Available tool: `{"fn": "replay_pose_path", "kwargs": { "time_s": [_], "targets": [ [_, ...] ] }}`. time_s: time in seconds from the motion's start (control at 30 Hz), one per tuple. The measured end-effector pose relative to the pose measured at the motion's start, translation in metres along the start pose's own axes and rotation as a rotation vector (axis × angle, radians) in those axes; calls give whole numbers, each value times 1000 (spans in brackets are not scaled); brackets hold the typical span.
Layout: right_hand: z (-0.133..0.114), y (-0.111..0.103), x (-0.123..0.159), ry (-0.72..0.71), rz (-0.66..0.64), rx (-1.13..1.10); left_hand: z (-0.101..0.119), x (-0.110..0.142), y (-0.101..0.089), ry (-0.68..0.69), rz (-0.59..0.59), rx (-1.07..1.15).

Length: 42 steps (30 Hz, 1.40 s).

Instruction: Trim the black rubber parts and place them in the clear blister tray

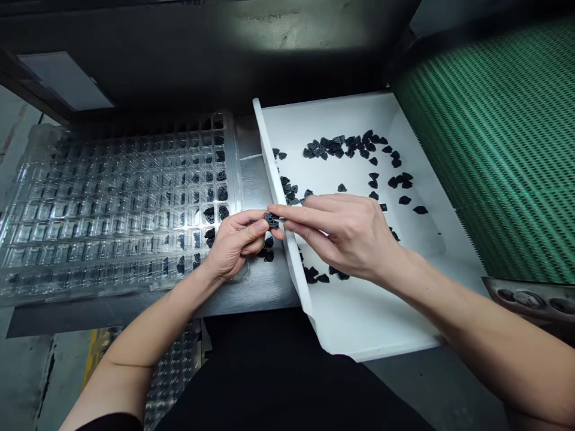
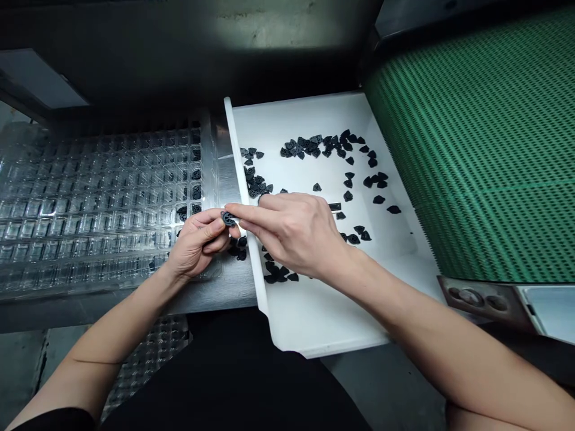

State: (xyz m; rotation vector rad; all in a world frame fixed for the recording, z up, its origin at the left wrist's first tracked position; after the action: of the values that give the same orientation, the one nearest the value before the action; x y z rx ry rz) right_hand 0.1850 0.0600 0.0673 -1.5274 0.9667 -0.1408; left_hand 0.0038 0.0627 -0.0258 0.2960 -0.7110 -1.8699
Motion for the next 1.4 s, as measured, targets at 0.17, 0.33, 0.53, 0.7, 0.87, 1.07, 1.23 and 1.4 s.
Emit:
{"fn": "replay_pose_path", "kwargs": {
  "time_s": [0.17,0.33,0.53,0.7,0.87,1.07,1.23,1.4],
  "targets": [
    [2,-2,1,3,2,-16,2,0,2,11,-18,-10],
    [3,-3,1,18,-16,-38,3,0,1,15,-18,-18],
    [5,-2,2,37,-47,-74,3,1,1,5,3,-10],
    [4,0,1,49,-68,-72,4,0,0,-1,13,0],
    [2,-2,1,12,-45,-41,4,0,0,-5,4,4],
    [2,-3,1,-14,-16,-35,3,0,-1,-24,-6,-1],
    [2,-2,1,-13,-31,-4,2,0,-1,-38,-12,-3],
    [3,-3,0,8,-14,23,3,0,0,-36,-14,1]
  ]
}}
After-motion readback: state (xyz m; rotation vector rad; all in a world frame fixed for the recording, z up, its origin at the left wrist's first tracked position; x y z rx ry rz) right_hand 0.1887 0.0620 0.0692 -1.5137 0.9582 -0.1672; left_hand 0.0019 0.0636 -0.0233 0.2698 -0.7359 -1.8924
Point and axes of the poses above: each hand's wrist, its own x-axis away from the middle knuckle, its own y-axis out of the palm, z = x × y, the point moved 5 cm from there along -x, towards the middle knuckle, and after that the axes turned 2 degrees about -z, right-handed, at the moved point
